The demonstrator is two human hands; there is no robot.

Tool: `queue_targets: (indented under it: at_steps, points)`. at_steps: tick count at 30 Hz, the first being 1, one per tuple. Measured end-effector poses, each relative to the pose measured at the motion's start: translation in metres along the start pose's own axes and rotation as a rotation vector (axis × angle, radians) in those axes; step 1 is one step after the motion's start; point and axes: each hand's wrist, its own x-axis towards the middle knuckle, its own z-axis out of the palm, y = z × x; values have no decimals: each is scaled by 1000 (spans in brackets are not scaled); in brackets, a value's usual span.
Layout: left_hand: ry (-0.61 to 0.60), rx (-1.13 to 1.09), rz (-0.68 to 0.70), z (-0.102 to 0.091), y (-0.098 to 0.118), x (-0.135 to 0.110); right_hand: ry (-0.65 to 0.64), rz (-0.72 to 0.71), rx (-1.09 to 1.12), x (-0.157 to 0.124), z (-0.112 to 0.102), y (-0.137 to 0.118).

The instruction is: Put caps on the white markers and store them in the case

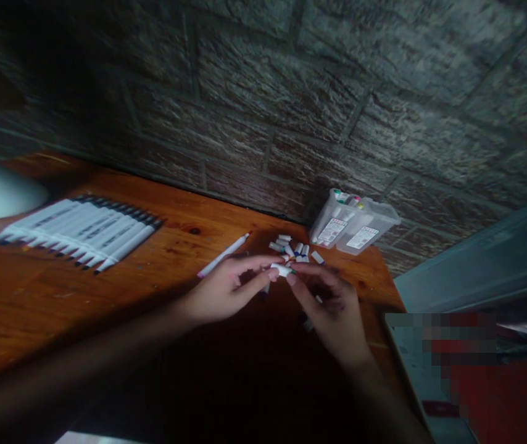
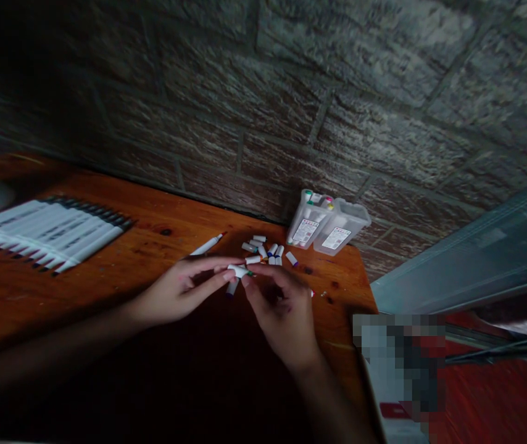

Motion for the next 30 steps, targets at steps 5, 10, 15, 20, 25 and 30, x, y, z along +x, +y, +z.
queue_targets:
  at_steps: [5,10,15,20,25,30]
  points:
    - [27,-52,5,-1,3,0,-40,4,56,0,3,4]
    - [36,-29,15,0,4,0,-34,18,83,1,6,3]
    - [105,3,37,-4,3,2,18,136,126,7,0,2]
    - [182,199,49,-16,2,6,-90,107,-36,11,-17,14]
    - [169,622,-5,-42,3,13,-347,-40,-306,10,-20,18]
    - [-78,987,-328,-60,-2,14,-412,-70,-459,9,-17,22]
